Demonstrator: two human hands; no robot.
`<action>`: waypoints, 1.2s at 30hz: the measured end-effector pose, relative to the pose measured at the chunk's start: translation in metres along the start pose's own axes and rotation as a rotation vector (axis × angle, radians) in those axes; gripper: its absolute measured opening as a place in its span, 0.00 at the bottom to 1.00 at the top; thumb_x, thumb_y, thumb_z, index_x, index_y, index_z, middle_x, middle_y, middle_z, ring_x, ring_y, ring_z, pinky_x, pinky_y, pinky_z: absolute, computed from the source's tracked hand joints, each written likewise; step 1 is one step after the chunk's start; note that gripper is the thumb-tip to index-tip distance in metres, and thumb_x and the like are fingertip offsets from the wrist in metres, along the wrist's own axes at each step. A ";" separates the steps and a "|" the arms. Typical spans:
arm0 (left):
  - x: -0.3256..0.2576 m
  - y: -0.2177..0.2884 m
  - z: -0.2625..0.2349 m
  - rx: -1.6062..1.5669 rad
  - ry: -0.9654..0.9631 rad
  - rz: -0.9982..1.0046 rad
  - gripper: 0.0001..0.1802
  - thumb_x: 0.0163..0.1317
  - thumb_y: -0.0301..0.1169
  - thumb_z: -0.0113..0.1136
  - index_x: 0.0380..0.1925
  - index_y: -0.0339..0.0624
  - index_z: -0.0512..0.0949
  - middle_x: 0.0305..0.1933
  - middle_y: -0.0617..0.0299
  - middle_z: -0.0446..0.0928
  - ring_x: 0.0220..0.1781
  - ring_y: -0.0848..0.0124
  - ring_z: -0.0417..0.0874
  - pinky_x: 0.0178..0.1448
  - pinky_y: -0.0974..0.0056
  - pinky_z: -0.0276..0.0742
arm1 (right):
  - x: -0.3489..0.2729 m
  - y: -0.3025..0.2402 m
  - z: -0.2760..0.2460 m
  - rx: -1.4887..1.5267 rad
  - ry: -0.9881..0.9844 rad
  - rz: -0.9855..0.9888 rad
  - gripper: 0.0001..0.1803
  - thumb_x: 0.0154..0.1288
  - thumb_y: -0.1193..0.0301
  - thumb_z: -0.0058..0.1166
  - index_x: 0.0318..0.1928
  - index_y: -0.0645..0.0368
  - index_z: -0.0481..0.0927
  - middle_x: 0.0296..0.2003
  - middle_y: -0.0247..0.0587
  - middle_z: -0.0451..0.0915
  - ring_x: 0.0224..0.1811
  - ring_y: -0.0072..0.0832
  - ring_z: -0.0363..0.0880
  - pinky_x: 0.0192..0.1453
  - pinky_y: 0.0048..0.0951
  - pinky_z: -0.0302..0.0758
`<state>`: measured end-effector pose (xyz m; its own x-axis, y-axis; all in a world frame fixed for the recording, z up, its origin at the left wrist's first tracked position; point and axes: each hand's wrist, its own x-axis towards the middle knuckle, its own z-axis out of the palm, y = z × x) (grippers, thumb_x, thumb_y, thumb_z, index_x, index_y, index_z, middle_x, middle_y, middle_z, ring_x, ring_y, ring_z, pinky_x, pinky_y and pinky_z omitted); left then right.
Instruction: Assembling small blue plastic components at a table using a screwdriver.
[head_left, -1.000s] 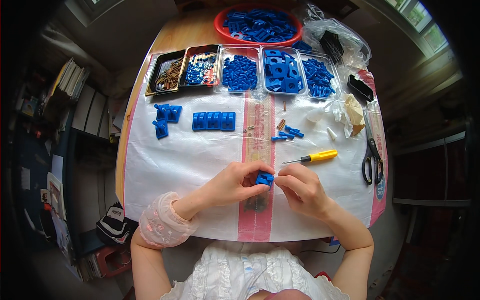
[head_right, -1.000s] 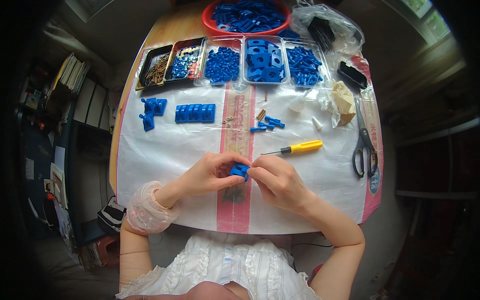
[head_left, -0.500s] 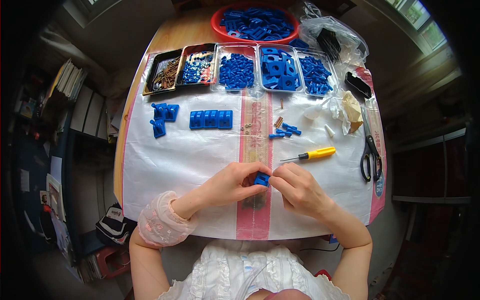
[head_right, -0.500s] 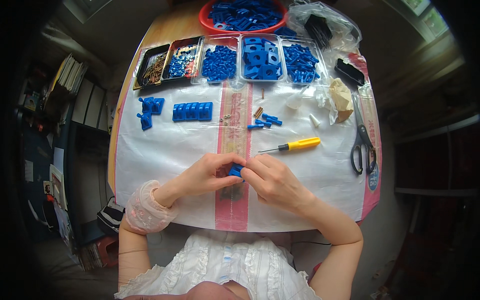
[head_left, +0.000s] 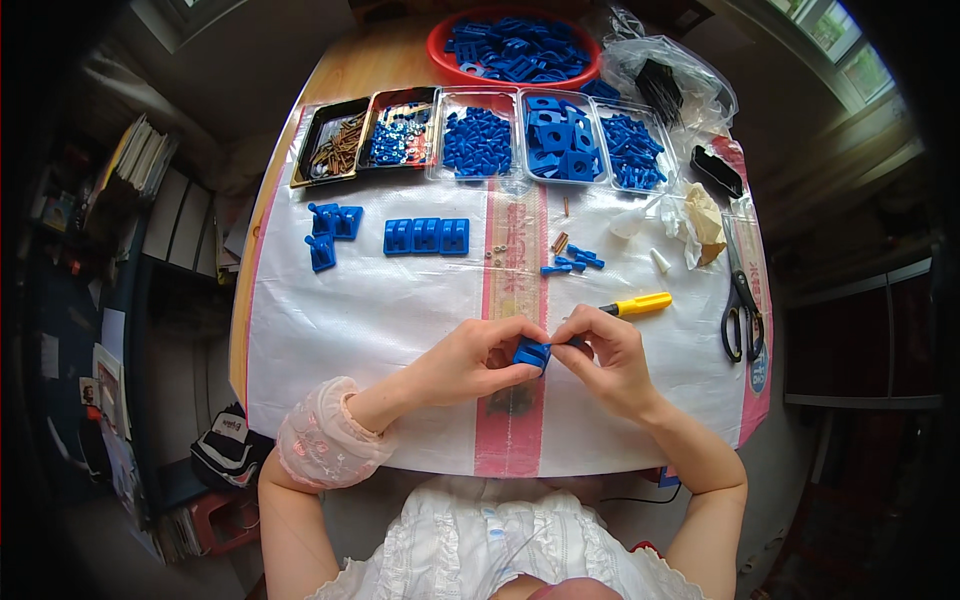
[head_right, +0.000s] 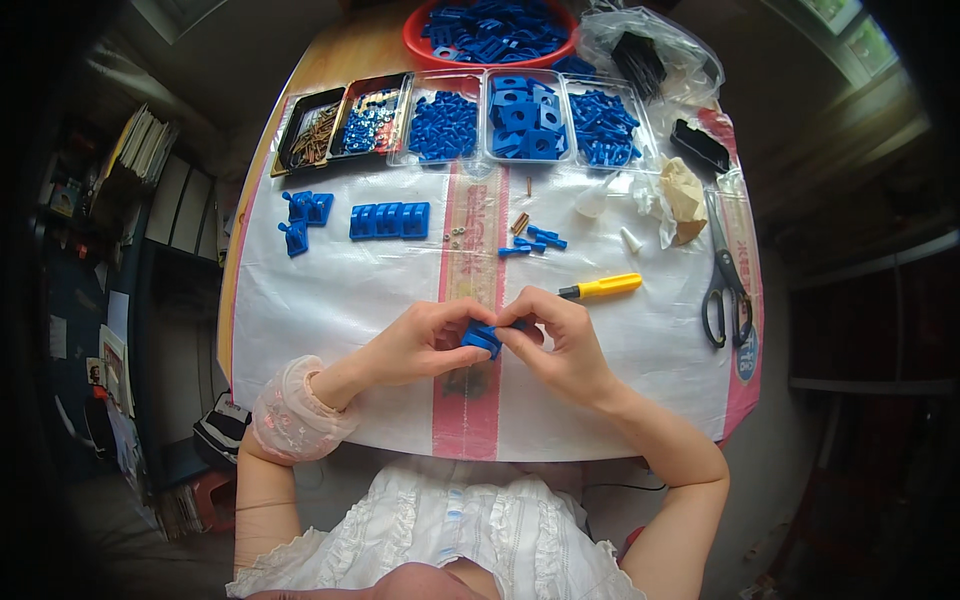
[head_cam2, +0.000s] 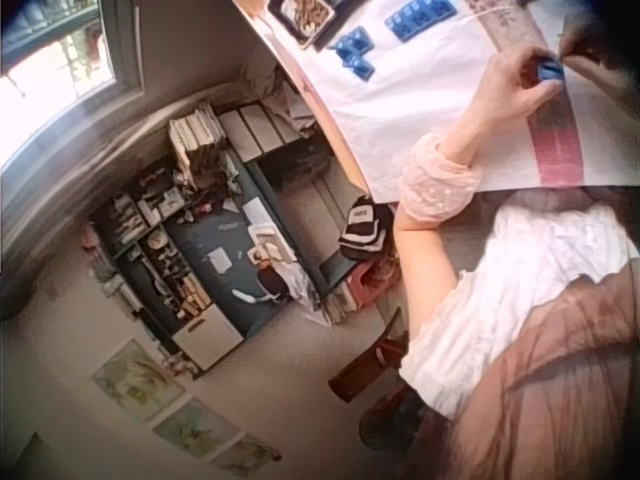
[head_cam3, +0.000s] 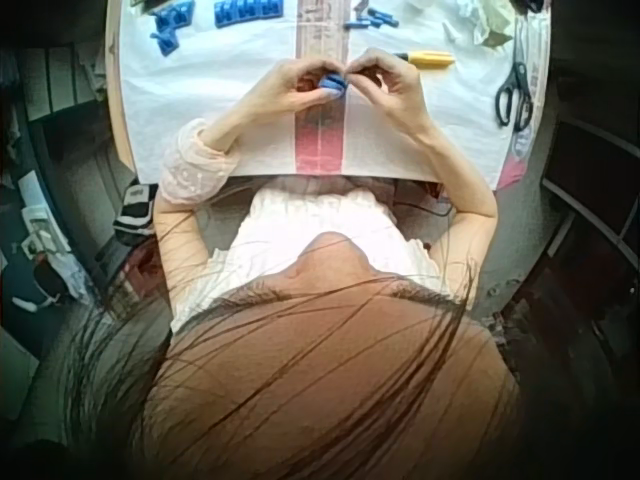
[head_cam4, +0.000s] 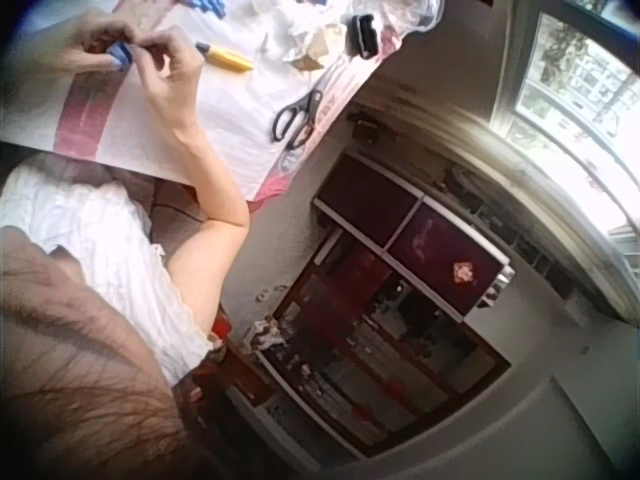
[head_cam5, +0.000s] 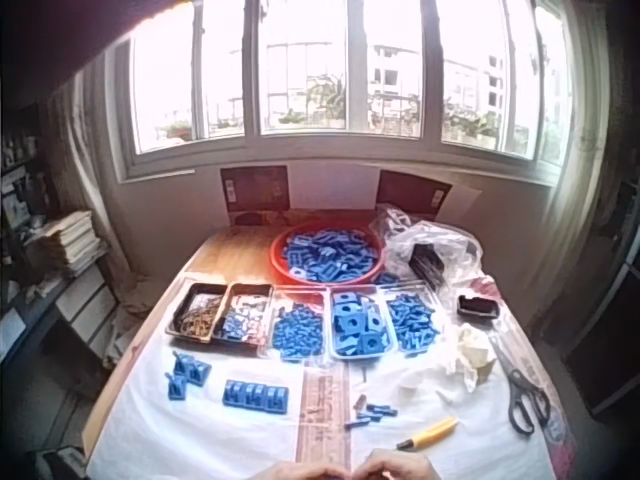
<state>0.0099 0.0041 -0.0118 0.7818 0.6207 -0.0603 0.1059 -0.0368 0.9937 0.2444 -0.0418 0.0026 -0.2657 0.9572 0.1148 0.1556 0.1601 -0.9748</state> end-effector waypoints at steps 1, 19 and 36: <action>-0.001 0.002 -0.001 -0.004 -0.010 -0.025 0.19 0.68 0.24 0.67 0.58 0.39 0.76 0.43 0.63 0.85 0.43 0.81 0.84 0.45 0.73 0.81 | 0.000 -0.003 -0.003 -0.033 -0.002 -0.020 0.07 0.63 0.85 0.63 0.40 0.63 0.81 0.31 0.34 0.78 0.31 0.21 0.73 0.35 0.25 0.70; 0.001 0.003 0.004 0.001 0.050 0.048 0.16 0.67 0.27 0.67 0.53 0.40 0.78 0.29 0.64 0.81 0.30 0.78 0.81 0.37 0.70 0.79 | -0.001 -0.004 0.009 -0.403 -0.073 -0.334 0.10 0.65 0.86 0.57 0.44 0.63 0.74 0.33 0.48 0.75 0.34 0.47 0.77 0.37 0.42 0.73; 0.003 0.000 0.001 0.054 -0.006 -0.002 0.18 0.68 0.24 0.67 0.57 0.37 0.77 0.39 0.60 0.85 0.39 0.75 0.86 0.45 0.69 0.84 | -0.006 0.008 0.011 -0.486 -0.138 -0.336 0.19 0.56 0.87 0.58 0.48 0.63 0.74 0.36 0.50 0.76 0.40 0.48 0.80 0.44 0.41 0.78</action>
<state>0.0133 0.0053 -0.0116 0.7848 0.6165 -0.0633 0.1409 -0.0780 0.9870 0.2367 -0.0485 -0.0082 -0.4910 0.8006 0.3434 0.4505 0.5707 -0.6865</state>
